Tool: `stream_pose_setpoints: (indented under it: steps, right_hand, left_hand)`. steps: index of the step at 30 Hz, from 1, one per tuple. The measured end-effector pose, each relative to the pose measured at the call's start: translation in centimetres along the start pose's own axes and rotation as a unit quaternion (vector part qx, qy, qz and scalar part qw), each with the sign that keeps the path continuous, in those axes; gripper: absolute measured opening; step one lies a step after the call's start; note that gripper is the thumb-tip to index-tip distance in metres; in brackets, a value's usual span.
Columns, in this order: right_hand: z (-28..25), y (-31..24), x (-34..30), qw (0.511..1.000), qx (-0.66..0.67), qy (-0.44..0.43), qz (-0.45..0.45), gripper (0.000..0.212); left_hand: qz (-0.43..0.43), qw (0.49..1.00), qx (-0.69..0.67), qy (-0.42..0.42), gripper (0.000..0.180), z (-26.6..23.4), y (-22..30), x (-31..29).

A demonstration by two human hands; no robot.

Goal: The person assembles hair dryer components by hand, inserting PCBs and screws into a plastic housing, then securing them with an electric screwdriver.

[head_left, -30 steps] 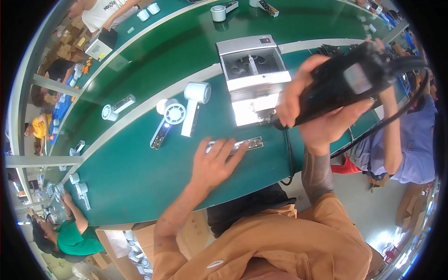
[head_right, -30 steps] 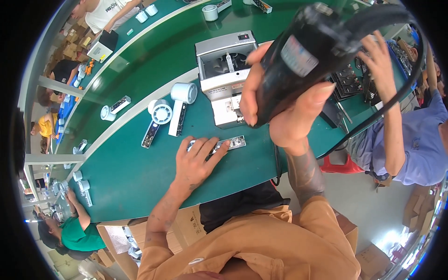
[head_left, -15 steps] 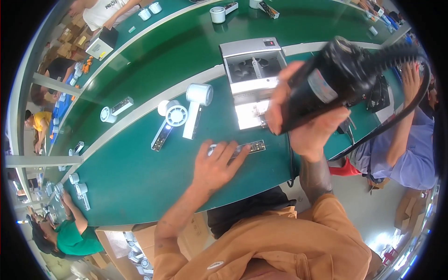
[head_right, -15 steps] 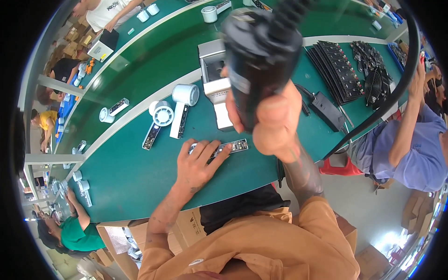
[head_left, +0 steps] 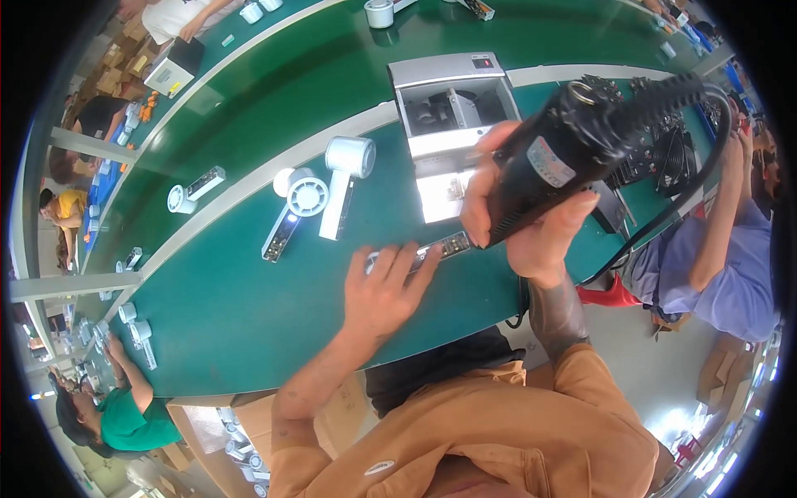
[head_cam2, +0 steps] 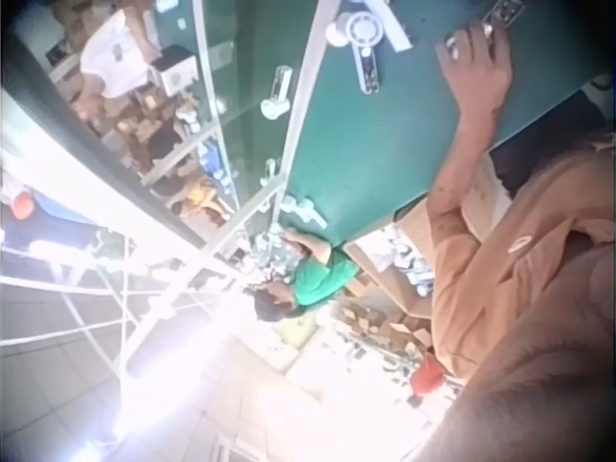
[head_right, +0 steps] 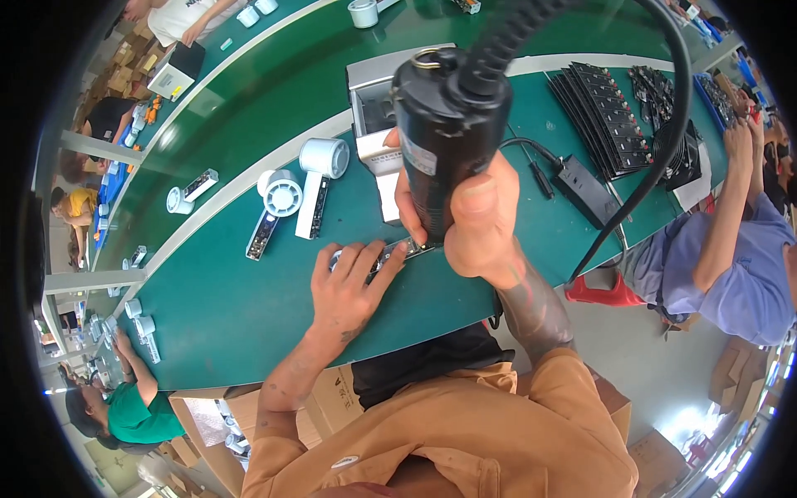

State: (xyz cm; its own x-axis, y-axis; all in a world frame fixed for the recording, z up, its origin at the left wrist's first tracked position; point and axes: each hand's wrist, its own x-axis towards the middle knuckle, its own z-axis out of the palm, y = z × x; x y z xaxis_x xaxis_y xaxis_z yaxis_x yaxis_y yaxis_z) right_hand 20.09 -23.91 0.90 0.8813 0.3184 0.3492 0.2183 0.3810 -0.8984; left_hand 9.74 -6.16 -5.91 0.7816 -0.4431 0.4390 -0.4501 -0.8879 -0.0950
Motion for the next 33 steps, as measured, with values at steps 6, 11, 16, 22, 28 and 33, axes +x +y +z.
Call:
stream_pose_setpoints:
  steps: [6,11,16,22,28,33]
  right_hand:
    - [-0.1,0.8,0.4,1.000,0.000,-0.008,-0.004,0.103]
    - [-0.5,0.7,0.3,1.000,0.025,-0.004,-0.012,0.101]
    - [-0.6,0.7,0.4,1.000,0.008,-0.028,-0.001,0.101]
    - [-1.1,0.5,0.4,1.000,0.010,-0.026,-0.001,0.101]
    - [-0.6,0.8,0.3,0.999,0.006,-0.034,0.004,0.100]
    - [0.0,1.4,-1.0,0.996,0.074,0.015,-0.037,0.100]
  left_hand:
    - [0.001,1.000,0.001,0.003,0.037,0.0,-0.1,-0.1]
    - [0.007,1.000,0.004,0.010,0.036,0.1,-0.2,-0.1]
    - [0.005,1.000,0.003,0.001,0.036,-0.2,-0.3,-0.1]
    - [0.009,1.000,0.003,0.002,0.036,0.0,-0.2,-0.1]
    - [0.001,1.000,-0.003,0.005,0.037,0.1,-0.2,-0.2]
    - [0.000,1.000,-0.003,0.008,0.038,0.1,-0.1,-0.2]
